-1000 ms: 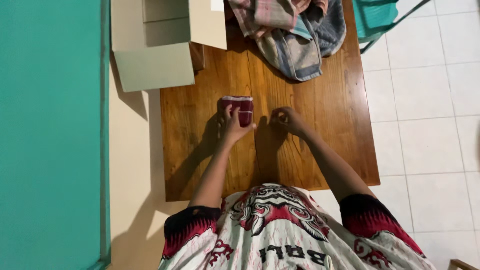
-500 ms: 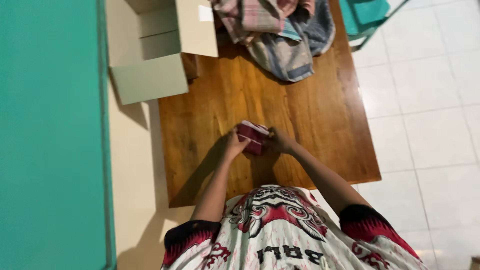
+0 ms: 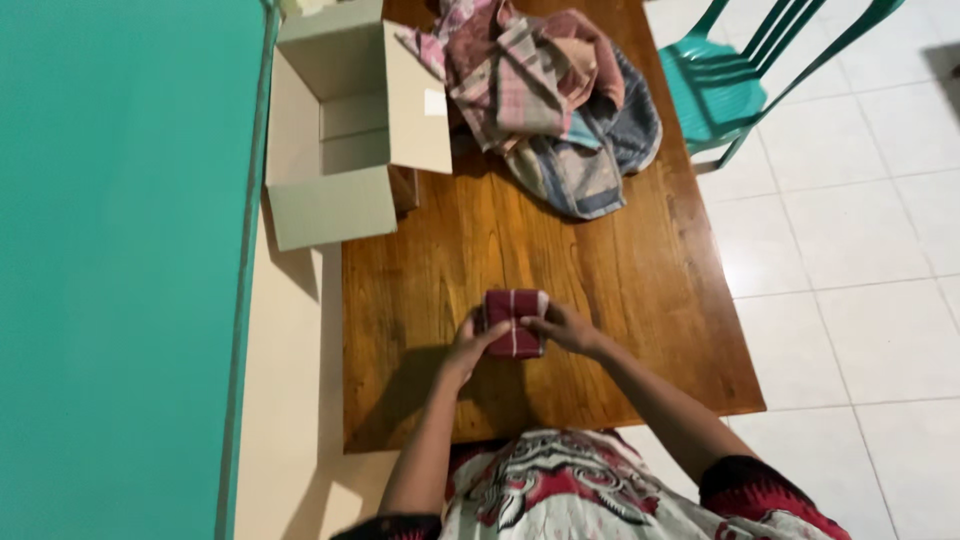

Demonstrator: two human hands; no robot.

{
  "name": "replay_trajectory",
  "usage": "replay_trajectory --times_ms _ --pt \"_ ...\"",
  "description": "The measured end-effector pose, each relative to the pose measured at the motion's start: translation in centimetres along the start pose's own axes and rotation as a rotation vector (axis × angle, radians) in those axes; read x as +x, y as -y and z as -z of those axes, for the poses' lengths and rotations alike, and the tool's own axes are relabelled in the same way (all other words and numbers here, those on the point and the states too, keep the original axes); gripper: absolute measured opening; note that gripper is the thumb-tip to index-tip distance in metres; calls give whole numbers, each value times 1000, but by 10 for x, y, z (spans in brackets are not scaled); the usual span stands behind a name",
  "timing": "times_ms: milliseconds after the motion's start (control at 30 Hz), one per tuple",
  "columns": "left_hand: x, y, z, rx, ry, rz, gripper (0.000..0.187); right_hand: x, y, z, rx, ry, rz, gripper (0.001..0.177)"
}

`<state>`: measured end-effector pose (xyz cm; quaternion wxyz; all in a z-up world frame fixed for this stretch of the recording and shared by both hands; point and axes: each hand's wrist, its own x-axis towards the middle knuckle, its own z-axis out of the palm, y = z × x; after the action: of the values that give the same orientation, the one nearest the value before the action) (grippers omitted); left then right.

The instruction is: The person folds two towels on a wooden table. They first fold a maroon and white striped towel, then place it into a cardboard box. Next, they fold a pink and gray plaid towel and place it into the same box.

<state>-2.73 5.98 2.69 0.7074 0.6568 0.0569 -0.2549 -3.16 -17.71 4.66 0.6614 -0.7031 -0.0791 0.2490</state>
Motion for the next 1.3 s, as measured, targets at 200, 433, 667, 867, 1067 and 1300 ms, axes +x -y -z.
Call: replay_trajectory --times_ms 200,433,667,867,1067,1300 --pt "-14 28 14 -97 41 129 86 8 14 -6 -196 -3 -70 46" --pt "-23 27 47 -31 -127 123 91 22 -8 -14 -171 -13 -60 45" --pt "-40 -78 109 -81 -328 -82 91 53 -36 -7 -404 45 -55 36" --pt "-2 -150 174 -136 -455 -380 63 88 -52 -23 -604 173 -201 34" --pt "122 -205 247 -454 -348 -416 59 137 -46 -18 -357 214 -645 49" --pt "339 -195 284 -918 -390 -51 51 166 -49 -23 -99 -19 -854 47"
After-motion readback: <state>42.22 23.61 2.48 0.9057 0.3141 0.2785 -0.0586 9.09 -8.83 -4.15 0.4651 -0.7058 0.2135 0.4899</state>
